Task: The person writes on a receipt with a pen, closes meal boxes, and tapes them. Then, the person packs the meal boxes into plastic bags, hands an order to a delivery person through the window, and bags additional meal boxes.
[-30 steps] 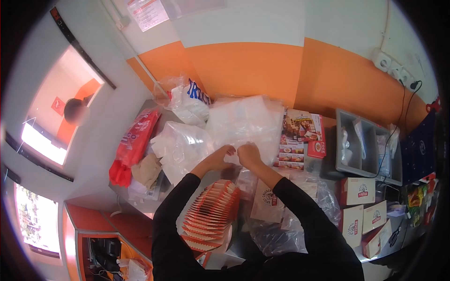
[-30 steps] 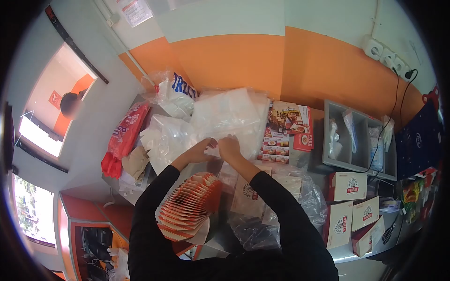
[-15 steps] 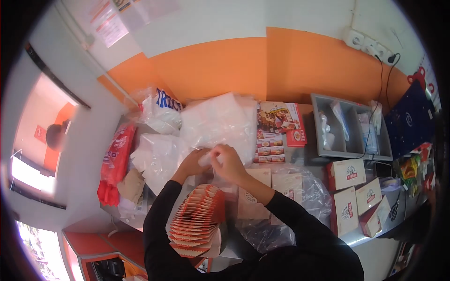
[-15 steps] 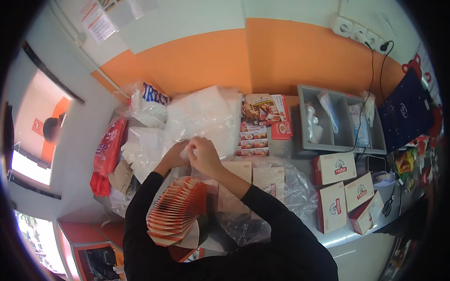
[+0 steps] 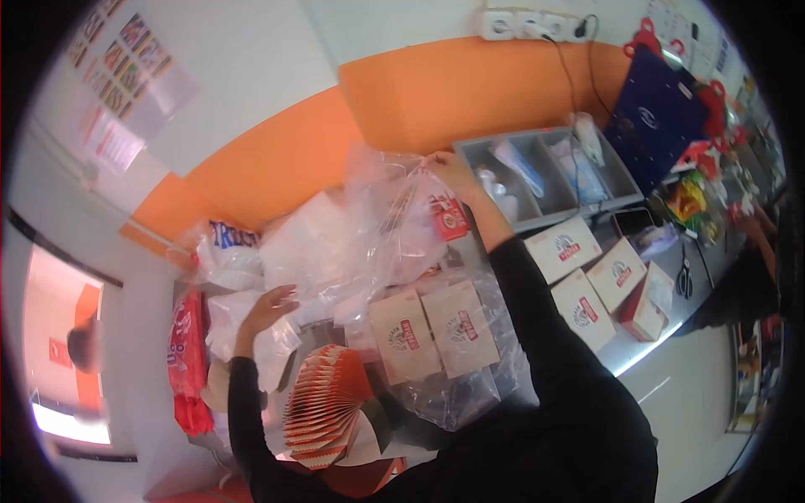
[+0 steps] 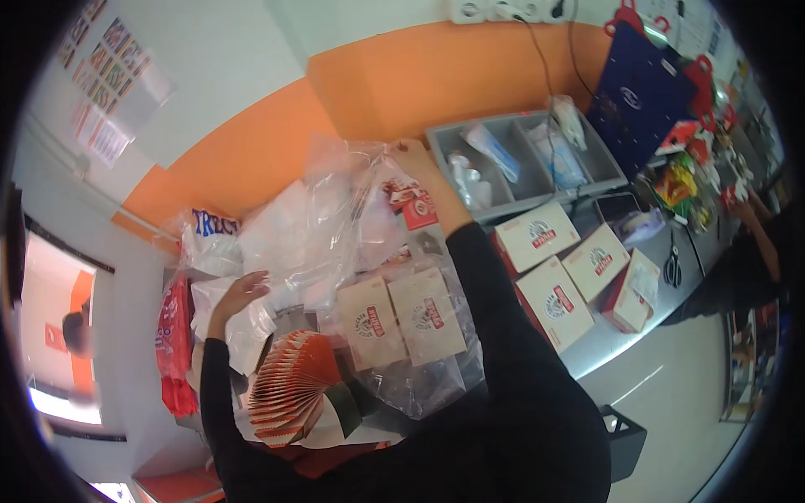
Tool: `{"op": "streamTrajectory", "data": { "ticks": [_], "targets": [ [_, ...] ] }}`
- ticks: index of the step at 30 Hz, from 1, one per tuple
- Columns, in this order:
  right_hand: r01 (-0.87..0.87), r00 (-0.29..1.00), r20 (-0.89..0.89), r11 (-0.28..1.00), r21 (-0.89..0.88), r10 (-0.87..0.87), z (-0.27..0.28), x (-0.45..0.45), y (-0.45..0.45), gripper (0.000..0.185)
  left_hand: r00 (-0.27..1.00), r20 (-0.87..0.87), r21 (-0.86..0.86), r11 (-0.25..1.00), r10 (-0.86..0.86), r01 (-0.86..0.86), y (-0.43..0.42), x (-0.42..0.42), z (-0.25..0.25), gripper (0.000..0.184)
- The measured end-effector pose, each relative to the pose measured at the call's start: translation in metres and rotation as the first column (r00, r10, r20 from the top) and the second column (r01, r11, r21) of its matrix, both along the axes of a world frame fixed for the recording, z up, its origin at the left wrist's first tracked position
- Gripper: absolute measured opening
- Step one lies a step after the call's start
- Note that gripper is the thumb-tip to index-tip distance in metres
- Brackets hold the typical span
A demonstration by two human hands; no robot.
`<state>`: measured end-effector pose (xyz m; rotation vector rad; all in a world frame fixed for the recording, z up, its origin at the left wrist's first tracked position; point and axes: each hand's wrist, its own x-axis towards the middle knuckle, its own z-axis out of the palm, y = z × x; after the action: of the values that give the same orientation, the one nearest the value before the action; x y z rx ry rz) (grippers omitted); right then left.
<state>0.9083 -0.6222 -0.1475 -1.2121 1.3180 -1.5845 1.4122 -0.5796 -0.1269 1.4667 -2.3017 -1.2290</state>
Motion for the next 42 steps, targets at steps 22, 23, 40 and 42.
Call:
{"op": "streamTrajectory", "data": {
  "ticks": [22,23,40,42],
  "targets": [
    [-0.040,0.617,-0.665,0.860,0.509,0.421,-0.049,0.044,0.348,0.051,0.941,0.209,-0.648,0.758,0.267,-0.071,0.298,-0.276,-0.034,0.049],
    [0.006,0.635,-0.692,0.893,0.450,0.345,-0.054,0.057,0.356,0.062,0.908,0.250,-0.706,0.705,0.337,-0.067,0.283,-0.270,-0.042,0.054],
    [0.062,0.773,-0.558,0.840,0.539,0.302,-0.084,0.029,0.404,0.121,0.969,-0.224,-0.347,0.921,0.102,-0.177,0.249,-0.226,-0.096,0.069],
    [0.028,0.764,-0.490,0.738,0.674,0.419,-0.071,0.006,0.418,0.123,0.984,-0.168,-0.249,0.964,0.054,-0.095,0.268,-0.233,-0.077,0.071]
  ]
}}
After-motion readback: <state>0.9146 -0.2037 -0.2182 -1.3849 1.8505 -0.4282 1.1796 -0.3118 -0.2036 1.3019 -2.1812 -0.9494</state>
